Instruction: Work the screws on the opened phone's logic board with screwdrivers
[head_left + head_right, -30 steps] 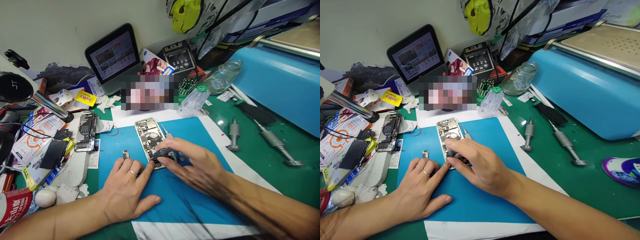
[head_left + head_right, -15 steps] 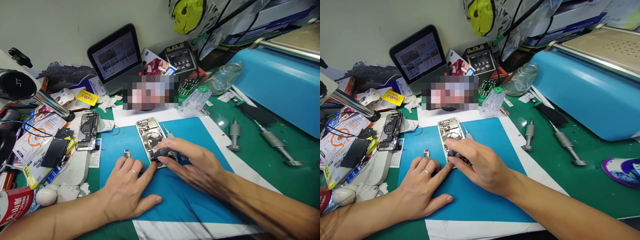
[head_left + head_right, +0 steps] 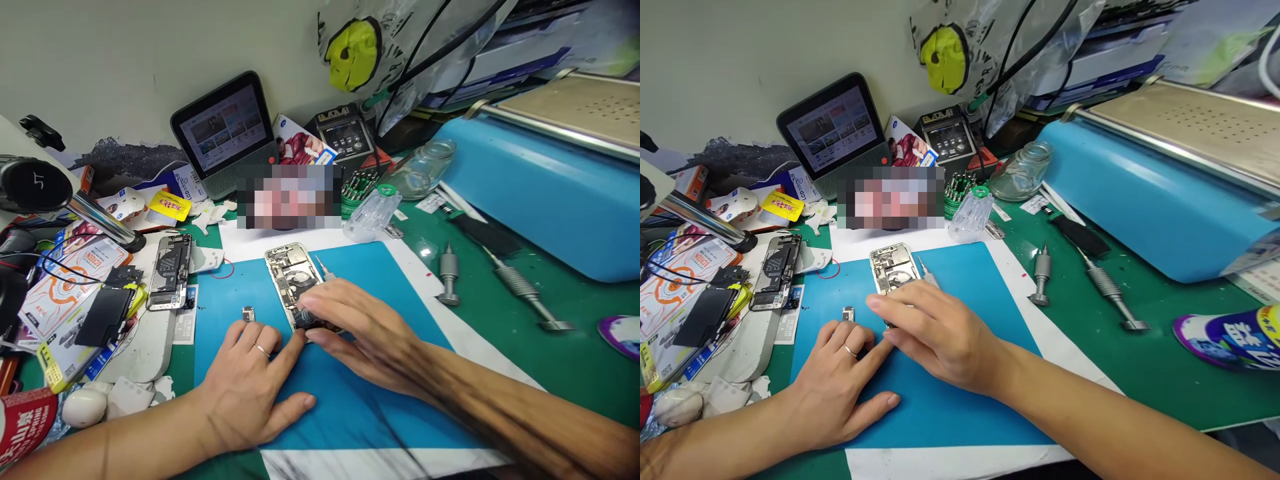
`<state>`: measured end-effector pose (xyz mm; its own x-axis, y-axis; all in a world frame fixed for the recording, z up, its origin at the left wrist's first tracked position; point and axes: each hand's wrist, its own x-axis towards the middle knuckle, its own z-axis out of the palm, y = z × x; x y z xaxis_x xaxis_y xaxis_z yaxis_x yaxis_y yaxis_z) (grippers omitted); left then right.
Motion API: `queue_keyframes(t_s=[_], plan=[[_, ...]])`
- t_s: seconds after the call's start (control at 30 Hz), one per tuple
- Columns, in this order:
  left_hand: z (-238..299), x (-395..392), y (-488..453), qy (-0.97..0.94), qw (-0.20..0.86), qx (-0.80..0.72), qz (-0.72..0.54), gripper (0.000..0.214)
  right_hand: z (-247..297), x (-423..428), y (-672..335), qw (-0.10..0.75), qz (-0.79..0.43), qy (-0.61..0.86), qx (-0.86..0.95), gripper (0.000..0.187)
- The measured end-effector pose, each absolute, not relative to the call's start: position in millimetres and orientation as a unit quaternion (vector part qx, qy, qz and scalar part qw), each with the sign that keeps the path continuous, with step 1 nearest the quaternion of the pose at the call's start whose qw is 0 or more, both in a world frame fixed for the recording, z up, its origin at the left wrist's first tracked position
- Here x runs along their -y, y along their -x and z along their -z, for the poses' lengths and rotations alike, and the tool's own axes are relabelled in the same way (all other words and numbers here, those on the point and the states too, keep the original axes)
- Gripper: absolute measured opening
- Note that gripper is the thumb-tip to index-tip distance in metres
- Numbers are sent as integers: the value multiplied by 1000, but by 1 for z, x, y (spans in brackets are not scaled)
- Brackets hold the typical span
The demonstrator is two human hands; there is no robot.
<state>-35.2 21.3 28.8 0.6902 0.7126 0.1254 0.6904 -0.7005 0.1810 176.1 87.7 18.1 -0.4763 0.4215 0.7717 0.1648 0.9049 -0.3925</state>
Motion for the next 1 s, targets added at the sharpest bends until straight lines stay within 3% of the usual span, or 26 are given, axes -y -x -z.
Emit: queue_keyframes(t_s=[0.27,0.93,1.0], plan=[[-30,-22,35,-914,69,-390,-85,58,-20,-87,-176,483,-135,169,848,39],[-30,-22,35,-915,64,-387,-91,55,-22,-88,-175,487,-150,166,844,50],[-31,-22,34,-914,66,-389,-91,55,-22,-88,-174,487,-151,169,843,43]])
